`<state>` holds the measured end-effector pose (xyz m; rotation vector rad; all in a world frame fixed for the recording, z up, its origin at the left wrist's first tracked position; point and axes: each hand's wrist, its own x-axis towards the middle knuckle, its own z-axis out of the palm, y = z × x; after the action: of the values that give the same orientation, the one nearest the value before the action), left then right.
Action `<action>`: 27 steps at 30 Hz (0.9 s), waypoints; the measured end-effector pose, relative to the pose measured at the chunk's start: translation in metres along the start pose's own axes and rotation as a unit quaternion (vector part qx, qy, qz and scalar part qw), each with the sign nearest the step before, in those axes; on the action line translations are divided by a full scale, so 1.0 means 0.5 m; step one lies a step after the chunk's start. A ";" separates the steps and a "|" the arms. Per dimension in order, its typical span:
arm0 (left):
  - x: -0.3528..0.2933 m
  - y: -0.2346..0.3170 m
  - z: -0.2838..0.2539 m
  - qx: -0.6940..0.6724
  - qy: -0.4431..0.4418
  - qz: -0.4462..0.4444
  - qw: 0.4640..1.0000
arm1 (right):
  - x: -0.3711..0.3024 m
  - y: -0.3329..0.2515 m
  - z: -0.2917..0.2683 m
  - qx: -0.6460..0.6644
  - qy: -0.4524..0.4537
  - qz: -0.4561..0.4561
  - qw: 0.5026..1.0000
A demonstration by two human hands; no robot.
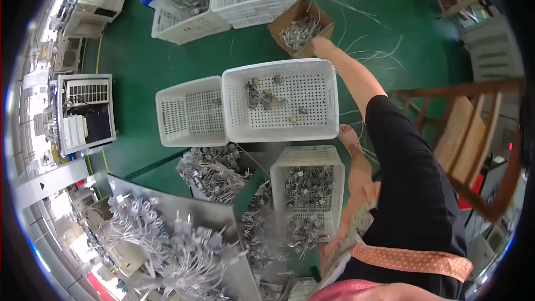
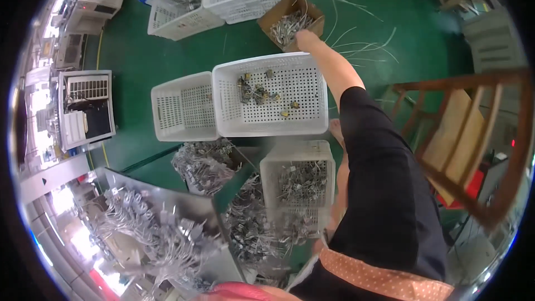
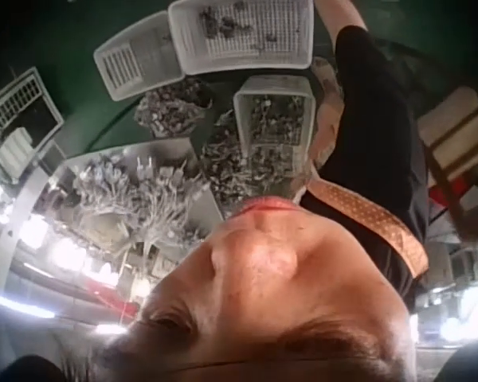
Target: Assemble and refine small electronic components using a handheld rotary tool at an industrial workbench.
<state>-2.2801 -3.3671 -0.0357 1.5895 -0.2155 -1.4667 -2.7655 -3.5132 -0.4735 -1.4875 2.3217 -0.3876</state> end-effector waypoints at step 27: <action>-0.089 -0.066 -0.271 -0.008 0.491 0.010 0.871 | 0.307 0.088 0.251 0.385 0.002 0.119 0.915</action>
<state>-2.1910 -3.2517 -0.0484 2.0982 0.3713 -0.4887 -2.8057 -3.6397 -0.6271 -0.8032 1.9440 -1.0768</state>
